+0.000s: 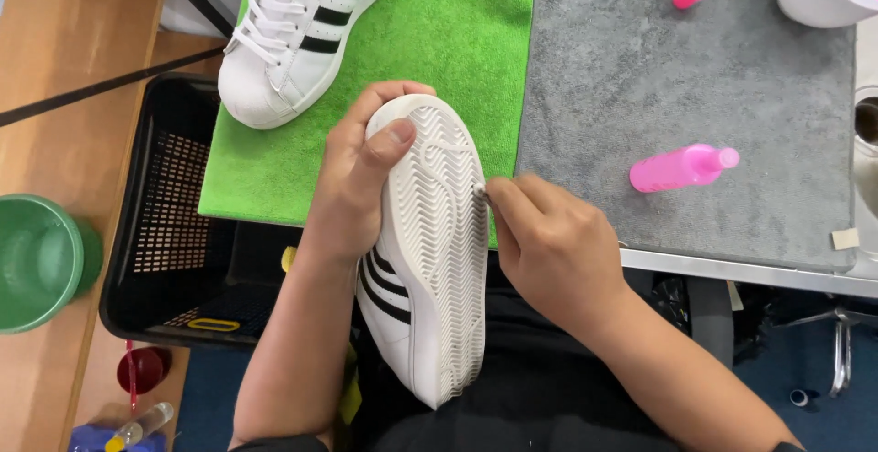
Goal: The person scrubs the sole of a white sneaker using a small tool and a cloth, repeatedly working on the tread pattern. They occasionally pause to wipe the tool and reposition the shoe while continuing to clean the same area.
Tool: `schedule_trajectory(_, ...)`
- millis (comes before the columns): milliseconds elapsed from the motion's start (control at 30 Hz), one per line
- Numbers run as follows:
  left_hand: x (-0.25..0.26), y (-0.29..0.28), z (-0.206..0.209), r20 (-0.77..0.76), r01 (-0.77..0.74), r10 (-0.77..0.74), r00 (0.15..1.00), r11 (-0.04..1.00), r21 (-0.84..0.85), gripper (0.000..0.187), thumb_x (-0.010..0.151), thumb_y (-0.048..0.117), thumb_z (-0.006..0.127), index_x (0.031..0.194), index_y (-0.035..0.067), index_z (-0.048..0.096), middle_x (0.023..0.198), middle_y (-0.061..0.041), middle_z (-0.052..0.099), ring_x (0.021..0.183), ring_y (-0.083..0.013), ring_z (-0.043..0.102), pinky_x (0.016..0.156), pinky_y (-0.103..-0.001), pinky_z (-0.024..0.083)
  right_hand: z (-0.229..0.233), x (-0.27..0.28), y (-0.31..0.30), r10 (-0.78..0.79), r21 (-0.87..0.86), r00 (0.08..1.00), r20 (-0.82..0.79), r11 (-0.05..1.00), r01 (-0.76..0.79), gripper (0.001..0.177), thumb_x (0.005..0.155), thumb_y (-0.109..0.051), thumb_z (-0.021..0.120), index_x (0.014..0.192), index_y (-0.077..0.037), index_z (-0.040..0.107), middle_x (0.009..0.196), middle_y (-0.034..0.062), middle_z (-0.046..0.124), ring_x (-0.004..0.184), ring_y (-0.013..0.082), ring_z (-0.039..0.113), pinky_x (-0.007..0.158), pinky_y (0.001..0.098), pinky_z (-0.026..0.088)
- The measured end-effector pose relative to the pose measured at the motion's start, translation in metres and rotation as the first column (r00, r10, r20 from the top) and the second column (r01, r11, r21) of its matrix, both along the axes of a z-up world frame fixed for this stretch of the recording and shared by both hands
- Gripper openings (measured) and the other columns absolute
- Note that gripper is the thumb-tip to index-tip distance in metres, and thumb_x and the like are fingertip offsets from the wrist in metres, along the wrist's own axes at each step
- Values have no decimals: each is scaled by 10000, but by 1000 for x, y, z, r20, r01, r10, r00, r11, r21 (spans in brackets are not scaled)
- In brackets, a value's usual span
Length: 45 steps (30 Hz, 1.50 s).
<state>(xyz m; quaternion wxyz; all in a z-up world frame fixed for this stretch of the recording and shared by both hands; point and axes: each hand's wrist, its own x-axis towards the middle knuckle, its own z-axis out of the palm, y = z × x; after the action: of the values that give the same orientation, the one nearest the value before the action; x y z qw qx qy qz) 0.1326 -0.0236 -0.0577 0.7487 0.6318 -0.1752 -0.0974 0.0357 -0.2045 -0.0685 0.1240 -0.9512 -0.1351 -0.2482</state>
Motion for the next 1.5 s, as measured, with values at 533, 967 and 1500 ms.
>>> schedule_trajectory(533,-2,1,1,31,-7,7,999,1000,11,512,915,458,585,1218,48,627,812,-40,572,779,-87,524,747,-259,506,1,2,-3,34,80,995,-98,996,-26,145,958,1,625,870,-106,665,602,-10,476,466,146,540,443,233,468)
schedule_trajectory(967,-1,-2,-3,53,7,-9,999,1000,28,486,936,446,561,1220,57,630,779,-23,551,768,-90,508,752,-266,493,1,7,-12,207,-86,978,21,975,-205,129,906,-3,634,963,-107,688,725,34,581,619,216,637,542,275,527)
schedule_trajectory(1500,2,-3,-2,27,11,-12,1000,999,32,484,938,442,566,1214,49,622,785,-45,551,767,-106,515,758,-274,504,5,9,-11,257,-75,966,-10,963,-257,187,871,10,607,981,-122,679,702,7,533,560,195,597,506,272,492)
